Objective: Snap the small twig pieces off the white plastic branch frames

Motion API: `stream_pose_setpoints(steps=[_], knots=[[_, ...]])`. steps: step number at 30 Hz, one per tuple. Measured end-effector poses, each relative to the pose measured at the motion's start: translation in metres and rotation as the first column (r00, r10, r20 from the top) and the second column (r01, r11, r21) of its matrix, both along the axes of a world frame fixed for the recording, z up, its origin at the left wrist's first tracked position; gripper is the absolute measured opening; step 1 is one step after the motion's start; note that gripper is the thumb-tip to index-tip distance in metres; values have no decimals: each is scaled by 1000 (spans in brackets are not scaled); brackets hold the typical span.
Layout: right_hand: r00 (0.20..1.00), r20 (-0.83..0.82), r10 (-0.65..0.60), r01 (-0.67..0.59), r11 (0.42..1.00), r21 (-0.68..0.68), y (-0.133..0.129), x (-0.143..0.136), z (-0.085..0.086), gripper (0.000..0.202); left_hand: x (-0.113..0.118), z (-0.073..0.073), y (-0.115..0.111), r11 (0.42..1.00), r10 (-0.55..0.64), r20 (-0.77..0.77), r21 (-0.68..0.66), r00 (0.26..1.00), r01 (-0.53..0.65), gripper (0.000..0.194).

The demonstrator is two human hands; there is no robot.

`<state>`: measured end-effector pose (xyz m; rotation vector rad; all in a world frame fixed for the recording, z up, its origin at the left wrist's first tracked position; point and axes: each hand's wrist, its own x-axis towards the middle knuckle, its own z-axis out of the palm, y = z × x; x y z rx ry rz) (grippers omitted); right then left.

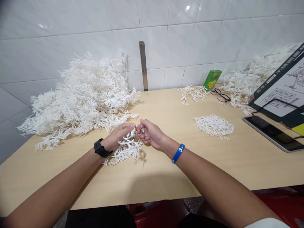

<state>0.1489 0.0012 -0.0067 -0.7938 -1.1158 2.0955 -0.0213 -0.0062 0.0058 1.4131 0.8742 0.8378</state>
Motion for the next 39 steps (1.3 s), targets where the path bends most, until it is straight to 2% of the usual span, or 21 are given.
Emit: stream_pose_setpoints(steps=[2, 4, 6, 11, 16, 19, 23, 27, 30, 33, 35, 39], knots=[[994, 88, -60, 46, 986, 160, -4, -4, -1, 44, 3, 2, -1, 999, -1, -36, 52, 999, 2, 36], [989, 108, -98, 61, 950, 307, -7, -6, -1, 47, 4, 3, -3, 998, 26, -56, 61, 998, -22, 35], [992, 93, -81, 43, 935, 351, -8, -5, -1, 44, 5, 4, -3, 998, 47, -58, 54, 997, -44, 33], [999, 53, -3, -11, 967, 256, -7, 1, 1, 32, 3, 1, -4, 996, -27, 75, -79, 997, 33, 32], [998, 50, -46, 31, 962, 271, -11, 1, 3, 34, 1, -1, -6, 976, -90, 173, -179, 981, 122, 33], [999, -3, -39, 38, 967, 253, -13, 2, 4, 32, 1, 1, -8, 971, -85, 222, -199, 971, 131, 32], [994, -109, -33, 45, 993, 110, -10, 4, 5, 26, 0, 7, -6, 979, -36, 323, -179, 946, 98, 37], [983, -186, 1, -2, 1000, -6, -3, 5, 4, 18, 1, 10, -6, 982, 126, 181, -164, 975, -97, 34], [990, -138, -20, 17, 1000, -20, -2, 2, 2, 30, 5, 10, -7, 981, 187, 63, -66, 980, -183, 33], [996, 25, -84, 81, 991, 108, -4, -3, -1, 48, 7, 9, -7, 993, 108, -17, 45, 994, -108, 35], [988, 103, -116, 90, 969, 231, -7, -7, -3, 49, 8, 6, -6, 993, 84, -61, 87, 995, -78, 35], [995, 71, -77, 49, 940, 337, -8, -8, -5, 46, 7, 4, -5, 986, 135, -72, 104, 988, -127, 32]])
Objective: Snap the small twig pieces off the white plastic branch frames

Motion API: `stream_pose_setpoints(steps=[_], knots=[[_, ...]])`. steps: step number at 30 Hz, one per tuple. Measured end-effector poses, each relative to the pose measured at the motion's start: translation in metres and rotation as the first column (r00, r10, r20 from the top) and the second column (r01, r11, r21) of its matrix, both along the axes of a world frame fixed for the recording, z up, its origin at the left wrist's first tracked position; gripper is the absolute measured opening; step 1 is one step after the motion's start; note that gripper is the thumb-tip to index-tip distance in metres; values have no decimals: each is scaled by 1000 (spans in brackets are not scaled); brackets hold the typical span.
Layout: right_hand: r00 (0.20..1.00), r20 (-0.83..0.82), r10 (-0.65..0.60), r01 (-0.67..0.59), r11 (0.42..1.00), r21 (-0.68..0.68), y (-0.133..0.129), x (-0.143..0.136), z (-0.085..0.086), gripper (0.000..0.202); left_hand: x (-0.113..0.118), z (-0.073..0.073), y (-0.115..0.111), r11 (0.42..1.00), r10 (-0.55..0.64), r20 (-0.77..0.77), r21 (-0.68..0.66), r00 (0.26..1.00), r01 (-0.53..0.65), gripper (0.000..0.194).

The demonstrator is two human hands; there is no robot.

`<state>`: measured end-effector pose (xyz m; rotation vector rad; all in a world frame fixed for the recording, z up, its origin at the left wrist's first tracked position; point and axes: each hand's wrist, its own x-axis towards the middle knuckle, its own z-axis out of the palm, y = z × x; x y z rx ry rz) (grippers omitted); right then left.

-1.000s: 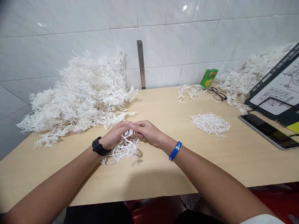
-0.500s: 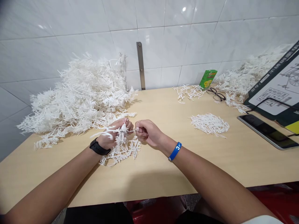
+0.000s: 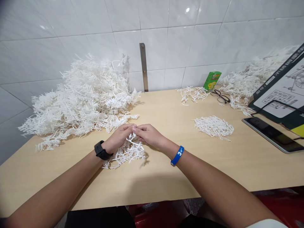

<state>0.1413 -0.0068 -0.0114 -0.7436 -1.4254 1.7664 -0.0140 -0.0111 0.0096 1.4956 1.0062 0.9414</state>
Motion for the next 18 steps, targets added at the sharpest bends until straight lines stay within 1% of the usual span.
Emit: stream_pose_setpoints(steps=[1, 3, 6, 7, 9, 11, 14, 16, 18], knots=[[1000, -10, 14, -14, 1000, 6, 0, 1, 0, 45, 0, 0, -1, 1000, -6, 19, -13, 1000, 6, 32], [999, -23, 28, -28, 1000, -3, 0, 3, 1, 42, 0, 2, -3, 995, -40, 101, -84, 994, 49, 32], [993, -114, 16, -24, 997, -71, -3, 6, 4, 37, -1, 5, -5, 966, -61, 293, -223, 954, 130, 31], [988, -157, 8, -24, 995, -99, -4, 6, 6, 36, -1, 6, -5, 958, -59, 352, -243, 934, 152, 33], [976, -217, -9, -25, 988, -154, -5, 6, 8, 34, -3, 8, -4, 956, -63, 432, -232, 900, 178, 37], [974, -227, -4, -48, 973, -225, -4, 6, 9, 31, -4, 10, -4, 962, -62, 439, -213, 896, 171, 38], [971, -237, 32, -112, 937, -331, 1, 7, 8, 27, -4, 11, -6, 969, -15, 359, -226, 933, 103, 35], [962, -269, 42, -140, 925, -354, 5, 7, 6, 23, -4, 11, -7, 973, 12, 310, -221, 951, 60, 37], [958, -283, 41, -142, 927, -347, 6, 7, 4, 21, -3, 10, -6, 983, 44, 250, -184, 967, 3, 37]])
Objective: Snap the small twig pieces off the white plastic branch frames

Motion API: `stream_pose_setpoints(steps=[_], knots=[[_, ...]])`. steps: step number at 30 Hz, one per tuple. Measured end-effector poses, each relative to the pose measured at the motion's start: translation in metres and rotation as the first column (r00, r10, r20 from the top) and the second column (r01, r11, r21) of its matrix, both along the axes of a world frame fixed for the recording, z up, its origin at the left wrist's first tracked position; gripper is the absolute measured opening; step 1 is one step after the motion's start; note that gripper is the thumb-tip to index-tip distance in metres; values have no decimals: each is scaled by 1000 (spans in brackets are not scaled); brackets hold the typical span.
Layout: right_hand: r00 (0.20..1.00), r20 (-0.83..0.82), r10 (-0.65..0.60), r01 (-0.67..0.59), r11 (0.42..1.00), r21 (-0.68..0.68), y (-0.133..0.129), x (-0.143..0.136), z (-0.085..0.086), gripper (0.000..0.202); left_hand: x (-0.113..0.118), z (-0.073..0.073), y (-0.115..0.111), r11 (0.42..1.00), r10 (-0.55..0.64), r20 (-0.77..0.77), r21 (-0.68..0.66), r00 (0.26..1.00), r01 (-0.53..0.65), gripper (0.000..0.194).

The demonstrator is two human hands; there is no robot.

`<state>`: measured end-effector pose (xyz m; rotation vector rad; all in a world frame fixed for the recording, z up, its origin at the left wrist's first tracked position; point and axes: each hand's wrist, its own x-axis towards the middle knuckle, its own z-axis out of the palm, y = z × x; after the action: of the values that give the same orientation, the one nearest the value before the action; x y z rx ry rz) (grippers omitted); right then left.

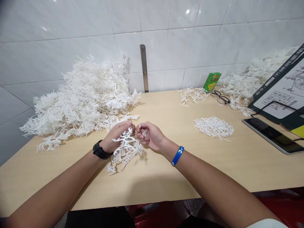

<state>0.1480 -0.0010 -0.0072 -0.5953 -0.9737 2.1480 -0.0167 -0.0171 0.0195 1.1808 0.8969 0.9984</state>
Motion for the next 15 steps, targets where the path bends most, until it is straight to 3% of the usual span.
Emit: stream_pose_setpoints(steps=[2, 4, 6, 9, 11, 15], knots=[[999, 39, -19, 18, 1000, 14, -1, -1, -1, 29, 0, -1, 2, 997, 35, -89, 69, 995, -28, 37], [990, 127, -57, 50, 997, 56, -3, -3, -1, 41, 0, -2, 5, 988, 9, -175, 152, 985, 18, 37], [971, 216, -98, 68, 988, 142, -6, -5, -1, 47, 0, -3, 7, 974, -29, -240, 212, 970, 81, 38], [956, 276, -97, 19, 962, 272, -8, -6, -1, 47, 0, -4, 7, 966, 31, -290, 253, 957, 45, 39], [963, 261, -64, -15, 957, 290, -9, -4, -1, 45, 0, -4, 6, 974, 45, -257, 225, 965, 15, 40], [988, 153, -29, -12, 964, 266, -10, -2, -1, 39, 1, -2, -1, 994, -107, -18, 0, 994, 107, 37]])
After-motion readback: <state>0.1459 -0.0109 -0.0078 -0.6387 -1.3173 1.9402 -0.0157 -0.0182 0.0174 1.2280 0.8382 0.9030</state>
